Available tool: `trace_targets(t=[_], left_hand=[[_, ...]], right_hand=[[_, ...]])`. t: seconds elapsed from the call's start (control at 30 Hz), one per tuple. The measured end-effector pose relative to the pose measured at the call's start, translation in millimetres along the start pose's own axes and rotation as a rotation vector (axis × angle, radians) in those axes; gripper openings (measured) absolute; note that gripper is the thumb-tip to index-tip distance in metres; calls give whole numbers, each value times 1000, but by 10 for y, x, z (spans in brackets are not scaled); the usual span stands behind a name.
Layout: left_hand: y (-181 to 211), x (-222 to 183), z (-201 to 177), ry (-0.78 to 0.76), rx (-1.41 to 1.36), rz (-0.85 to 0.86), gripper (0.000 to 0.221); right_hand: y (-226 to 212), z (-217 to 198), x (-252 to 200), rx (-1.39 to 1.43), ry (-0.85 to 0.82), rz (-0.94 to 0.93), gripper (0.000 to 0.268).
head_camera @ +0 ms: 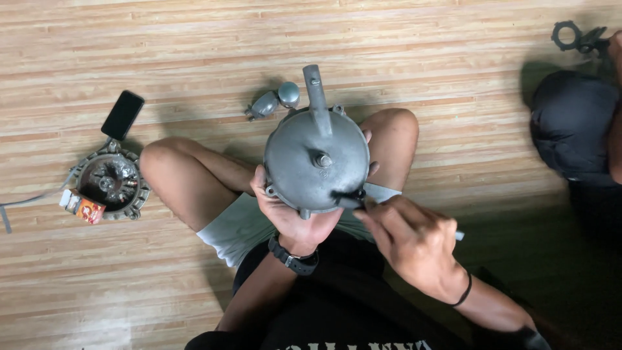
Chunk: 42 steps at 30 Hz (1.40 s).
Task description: Repairing a metal mechanical housing by probing and adjusting internal components with a small tool.
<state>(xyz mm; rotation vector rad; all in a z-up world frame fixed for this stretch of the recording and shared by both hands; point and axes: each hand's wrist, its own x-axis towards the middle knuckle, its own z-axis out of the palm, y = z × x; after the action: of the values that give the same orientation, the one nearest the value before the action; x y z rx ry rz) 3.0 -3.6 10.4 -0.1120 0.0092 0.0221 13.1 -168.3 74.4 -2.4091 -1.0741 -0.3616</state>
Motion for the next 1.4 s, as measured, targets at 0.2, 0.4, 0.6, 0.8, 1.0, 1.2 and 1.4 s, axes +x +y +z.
trace_targets(t=[0.2, 0.4, 0.6, 0.8, 1.0, 1.2, 1.4], left_hand=[[-10, -1, -76, 16, -25, -2, 88], [-23, 2, -96, -5, -17, 24, 85], [4, -55, -150, -5, -128, -42, 92], [2, -70, -172, 57, -31, 22, 85], [-14, -61, -192, 26, 40, 76, 71], [-162, -8, 323, 242, 7, 135, 77], [-1, -40, -296, 276, -36, 165, 74]], right_hand=[[44, -19, -36, -42, -25, -30, 15], [99, -8, 84, -23, 29, 106, 11], [169, 18, 95, -44, 72, 147, 16], [143, -26, 30, -86, 8, 104, 12], [3, 36, -36, -33, -30, -12, 16], [10, 199, -131, -50, 13, 51, 12], [168, 143, -92, -130, 0, 93, 15]])
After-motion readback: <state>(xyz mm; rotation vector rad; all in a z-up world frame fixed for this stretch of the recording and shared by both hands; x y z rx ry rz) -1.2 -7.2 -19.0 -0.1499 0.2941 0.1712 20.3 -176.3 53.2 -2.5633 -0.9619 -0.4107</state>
